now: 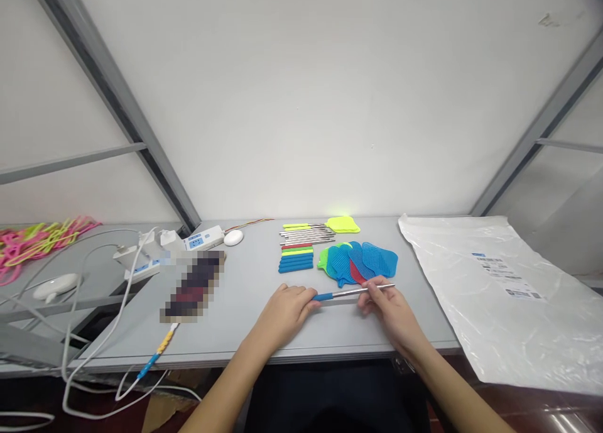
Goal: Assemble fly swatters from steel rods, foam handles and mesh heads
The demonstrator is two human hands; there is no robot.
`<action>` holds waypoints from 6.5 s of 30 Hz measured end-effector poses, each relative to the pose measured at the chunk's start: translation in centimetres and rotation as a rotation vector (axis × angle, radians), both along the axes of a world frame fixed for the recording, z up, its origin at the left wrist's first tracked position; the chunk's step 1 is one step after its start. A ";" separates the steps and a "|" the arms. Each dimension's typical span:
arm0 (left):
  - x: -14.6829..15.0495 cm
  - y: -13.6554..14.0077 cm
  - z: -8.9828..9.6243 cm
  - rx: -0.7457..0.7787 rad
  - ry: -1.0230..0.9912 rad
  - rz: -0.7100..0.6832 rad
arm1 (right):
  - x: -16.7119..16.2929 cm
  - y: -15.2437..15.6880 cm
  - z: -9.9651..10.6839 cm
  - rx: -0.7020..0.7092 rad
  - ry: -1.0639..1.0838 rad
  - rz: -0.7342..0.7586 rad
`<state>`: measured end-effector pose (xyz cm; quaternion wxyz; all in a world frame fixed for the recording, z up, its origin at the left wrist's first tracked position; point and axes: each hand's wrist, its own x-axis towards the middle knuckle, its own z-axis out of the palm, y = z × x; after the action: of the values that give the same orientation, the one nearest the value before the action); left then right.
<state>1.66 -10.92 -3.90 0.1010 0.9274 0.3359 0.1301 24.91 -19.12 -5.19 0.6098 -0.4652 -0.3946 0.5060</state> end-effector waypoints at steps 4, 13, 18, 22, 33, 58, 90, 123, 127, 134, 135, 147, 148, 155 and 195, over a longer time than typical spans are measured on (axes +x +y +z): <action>-0.1 0.0 -0.2 0.006 -0.018 0.011 | -1.6 0.2 0.3 -0.004 -0.069 0.050; -0.2 -0.1 -0.2 0.003 -0.055 0.037 | -0.8 0.2 -0.5 -0.042 0.178 -0.052; -0.1 -0.2 -0.2 -0.016 -0.088 0.055 | -0.8 0.1 -0.9 -0.024 0.087 -0.167; -0.4 -0.1 0.1 -0.103 -0.198 0.094 | 0.1 -0.4 -1.0 -0.089 -0.296 -0.141; 0.0 0.3 1.2 -0.970 -1.266 0.338 | -0.3 -1.5 -1.1 0.084 -1.070 0.104; 0.4 2.9 0.6 -1.175 -1.230 0.380 | -0.8 0.9 -0.9 0.173 -1.399 0.203; 3.2 3.0 1.6 -1.302 -1.045 0.317 | -0.4 2.0 -0.5 0.252 -1.408 0.191; -3.5 -0.8 0.1 -0.472 -0.540 0.246 | -0.2 1.3 -0.6 0.204 -1.284 0.240; -3.3 -0.8 0.1 -0.490 -0.525 0.261 | -0.2 1.4 -0.7 0.218 -1.283 0.218; -3.7 -0.8 0.7 -0.713 -0.653 0.218 | -0.2 1.5 -1.3 0.253 -1.266 0.144; -3.8 -0.8 0.7 -0.748 -0.668 0.204 | -0.2 1.5 -1.3 0.259 -1.264 0.137; -4.2 -0.3 0.9 -0.718 -0.626 0.215 | -0.8 1.8 -0.6 0.272 -1.266 0.130; -4.0 -0.2 0.8 -0.713 -0.643 0.228 | -0.9 1.8 -0.5 0.269 -1.266 0.137; -2.8 -0.7 -0.5 -0.530 -0.635 0.389 | -1.1 1.6 0.1 0.246 -1.238 0.141; 1.0 -1.1 -0.9 0.116 -0.062 0.225 | 2.3 1.9 -1.6 0.072 -1.543 -0.171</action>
<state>2.69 -12.03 -4.80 0.0424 0.8837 0.4265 0.1883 27.21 -17.20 -6.77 0.2144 -0.6947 -0.6862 -0.0229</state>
